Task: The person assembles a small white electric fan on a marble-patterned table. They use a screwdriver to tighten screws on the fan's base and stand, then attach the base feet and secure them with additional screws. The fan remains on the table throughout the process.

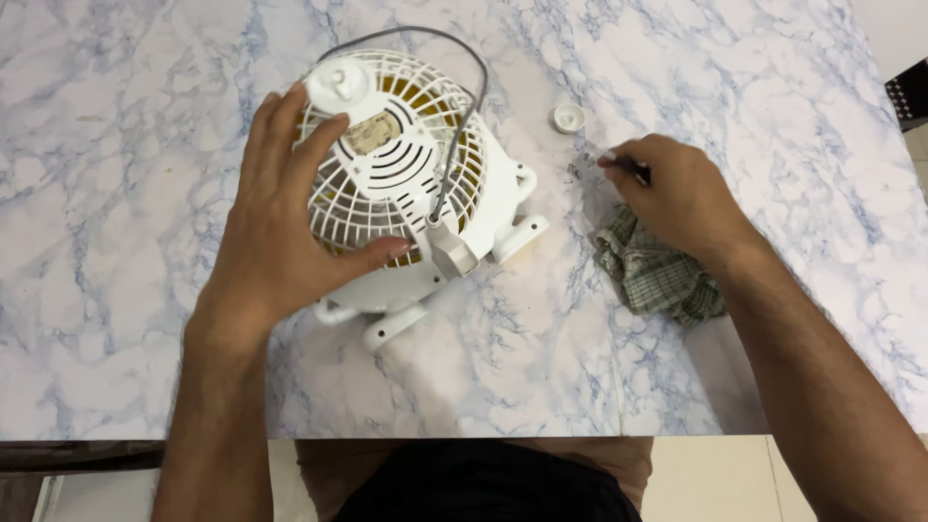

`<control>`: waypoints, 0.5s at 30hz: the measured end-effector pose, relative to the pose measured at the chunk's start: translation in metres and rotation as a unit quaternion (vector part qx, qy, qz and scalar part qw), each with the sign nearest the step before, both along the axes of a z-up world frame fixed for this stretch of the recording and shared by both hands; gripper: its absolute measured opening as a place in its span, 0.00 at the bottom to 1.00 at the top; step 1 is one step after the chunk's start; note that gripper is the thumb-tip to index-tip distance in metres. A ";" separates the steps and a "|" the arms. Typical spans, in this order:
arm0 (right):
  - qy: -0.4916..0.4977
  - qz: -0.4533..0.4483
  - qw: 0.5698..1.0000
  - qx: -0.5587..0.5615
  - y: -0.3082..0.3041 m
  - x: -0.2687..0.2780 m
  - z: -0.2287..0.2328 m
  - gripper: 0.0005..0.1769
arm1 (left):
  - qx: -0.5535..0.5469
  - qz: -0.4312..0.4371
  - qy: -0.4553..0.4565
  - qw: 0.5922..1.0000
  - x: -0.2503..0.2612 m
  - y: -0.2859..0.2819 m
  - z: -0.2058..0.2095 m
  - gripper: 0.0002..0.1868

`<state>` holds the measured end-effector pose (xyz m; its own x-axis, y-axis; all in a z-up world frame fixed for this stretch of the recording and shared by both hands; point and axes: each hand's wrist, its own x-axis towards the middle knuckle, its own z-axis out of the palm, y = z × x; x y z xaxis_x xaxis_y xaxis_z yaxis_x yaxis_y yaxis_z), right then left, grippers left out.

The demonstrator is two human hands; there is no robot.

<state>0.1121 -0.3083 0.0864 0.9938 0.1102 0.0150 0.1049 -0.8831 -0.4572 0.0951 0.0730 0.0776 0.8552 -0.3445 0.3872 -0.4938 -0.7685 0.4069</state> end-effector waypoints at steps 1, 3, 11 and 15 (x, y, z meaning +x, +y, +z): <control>0.005 0.009 1.000 -0.007 0.000 0.002 -0.004 0.14 | -0.007 -0.012 -0.007 1.000 0.004 0.001 -0.001 0.63; 0.016 0.026 0.999 -0.019 0.002 0.005 -0.013 0.15 | -0.021 -0.037 -0.020 0.999 0.010 0.004 -0.003 0.63; -0.027 0.063 0.995 -0.067 0.014 0.017 -0.039 0.12 | -0.034 -0.030 0.000 0.999 0.000 0.000 0.001 0.58; -0.070 0.090 0.987 -0.109 0.013 0.019 -0.042 0.09 | -0.006 0.003 -0.018 1.000 -0.021 -0.008 -0.005 0.50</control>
